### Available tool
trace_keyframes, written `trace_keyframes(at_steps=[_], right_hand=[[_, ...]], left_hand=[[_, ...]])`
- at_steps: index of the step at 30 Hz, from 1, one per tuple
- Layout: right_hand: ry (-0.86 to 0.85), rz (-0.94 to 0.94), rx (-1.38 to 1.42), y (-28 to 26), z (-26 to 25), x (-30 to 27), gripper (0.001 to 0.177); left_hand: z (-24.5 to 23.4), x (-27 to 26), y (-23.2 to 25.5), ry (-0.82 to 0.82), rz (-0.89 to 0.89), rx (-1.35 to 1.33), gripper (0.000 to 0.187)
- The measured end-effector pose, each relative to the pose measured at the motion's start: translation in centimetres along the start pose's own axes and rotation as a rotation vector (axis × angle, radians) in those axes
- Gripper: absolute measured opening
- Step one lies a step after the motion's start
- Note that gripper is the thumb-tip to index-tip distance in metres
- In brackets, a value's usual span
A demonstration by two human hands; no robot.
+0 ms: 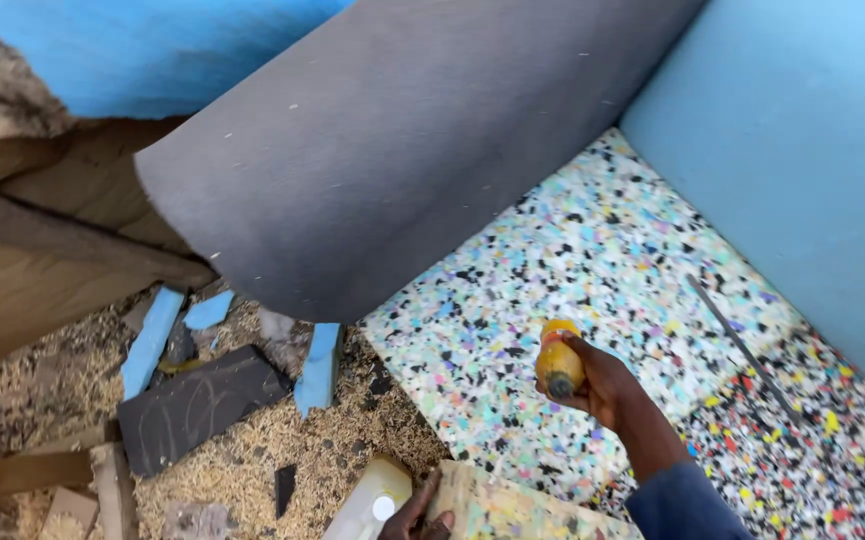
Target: Applying adhesive to a foam base and a foam strip, then pressing the strip onto the base to bond them.
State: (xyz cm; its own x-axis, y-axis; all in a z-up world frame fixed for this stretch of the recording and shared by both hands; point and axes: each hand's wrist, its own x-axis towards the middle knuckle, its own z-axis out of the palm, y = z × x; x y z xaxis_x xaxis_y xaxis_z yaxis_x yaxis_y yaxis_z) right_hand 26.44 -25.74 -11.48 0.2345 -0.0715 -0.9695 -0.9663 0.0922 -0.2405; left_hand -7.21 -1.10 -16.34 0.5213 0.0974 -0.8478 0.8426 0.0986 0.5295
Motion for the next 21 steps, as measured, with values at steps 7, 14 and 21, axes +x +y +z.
trace_keyframes(at_steps=[7,14,21], right_hand=[[0.067,0.032,0.351,-0.4,12.0,6.5,0.050],[-0.005,-0.151,0.197,0.1,14.7,1.4,0.091],[0.266,-0.502,0.174,5.9,-1.6,-15.1,0.064]], left_hand=[[-0.1,0.4,-0.4,-0.035,-0.073,-0.002,0.093],[0.4,0.4,-0.3,0.032,-0.034,-0.078,0.087],[-1.3,3.9,-0.9,0.119,-0.109,0.180,0.067]])
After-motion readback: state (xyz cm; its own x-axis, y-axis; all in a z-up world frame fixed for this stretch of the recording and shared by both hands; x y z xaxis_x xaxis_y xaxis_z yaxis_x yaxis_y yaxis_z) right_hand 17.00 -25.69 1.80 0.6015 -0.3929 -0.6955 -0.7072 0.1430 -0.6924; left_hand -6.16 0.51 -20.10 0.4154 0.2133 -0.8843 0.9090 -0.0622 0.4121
